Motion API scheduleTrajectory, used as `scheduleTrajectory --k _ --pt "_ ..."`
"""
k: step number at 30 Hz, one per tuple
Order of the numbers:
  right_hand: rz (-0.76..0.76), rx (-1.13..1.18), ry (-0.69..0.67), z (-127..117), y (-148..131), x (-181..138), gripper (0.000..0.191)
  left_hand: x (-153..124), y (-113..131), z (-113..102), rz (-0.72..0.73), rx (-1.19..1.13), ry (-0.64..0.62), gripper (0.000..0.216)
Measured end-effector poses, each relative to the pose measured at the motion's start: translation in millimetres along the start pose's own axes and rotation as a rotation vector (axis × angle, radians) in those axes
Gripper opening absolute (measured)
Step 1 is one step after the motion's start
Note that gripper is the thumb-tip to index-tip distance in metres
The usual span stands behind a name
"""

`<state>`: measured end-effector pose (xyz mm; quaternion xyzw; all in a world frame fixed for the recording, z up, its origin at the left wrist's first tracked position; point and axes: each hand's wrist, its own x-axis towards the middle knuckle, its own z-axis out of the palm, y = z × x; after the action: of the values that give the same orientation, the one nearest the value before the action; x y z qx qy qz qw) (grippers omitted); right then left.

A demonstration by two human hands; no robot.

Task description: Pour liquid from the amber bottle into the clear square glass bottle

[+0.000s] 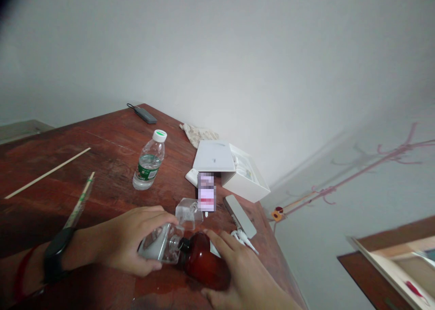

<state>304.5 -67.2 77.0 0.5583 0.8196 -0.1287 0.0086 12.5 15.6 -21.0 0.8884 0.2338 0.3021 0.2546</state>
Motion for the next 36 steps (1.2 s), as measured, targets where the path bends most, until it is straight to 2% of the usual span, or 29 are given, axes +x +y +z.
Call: scheduleTrajectory --k 4,16,25,30,36 --pt "-0.001 -0.004 0.002 1.5 2.9 -0.4 0.076 -0.6 -0.3 0.5 0.013 0.004 0.015 0.072" --pt "-0.018 -0.023 0.011 7.8 10.7 -2.4 0.089 0.6 1.8 -3.2 0.0 0.003 -0.001 0.072" --pt "-0.038 -0.017 0.028 6.8 10.5 -3.0 0.084 1.2 2.0 -4.5 0.002 0.015 -0.011 0.074" --pt "-0.023 -0.015 -0.013 7.1 13.7 -0.8 0.09 0.8 0.5 -4.3 -0.001 0.029 -0.007 0.073" --pt "-0.029 -0.001 -0.027 5.0 12.6 -0.5 0.087 3.0 0.1 -4.9 -0.02 0.035 -0.038 0.073"
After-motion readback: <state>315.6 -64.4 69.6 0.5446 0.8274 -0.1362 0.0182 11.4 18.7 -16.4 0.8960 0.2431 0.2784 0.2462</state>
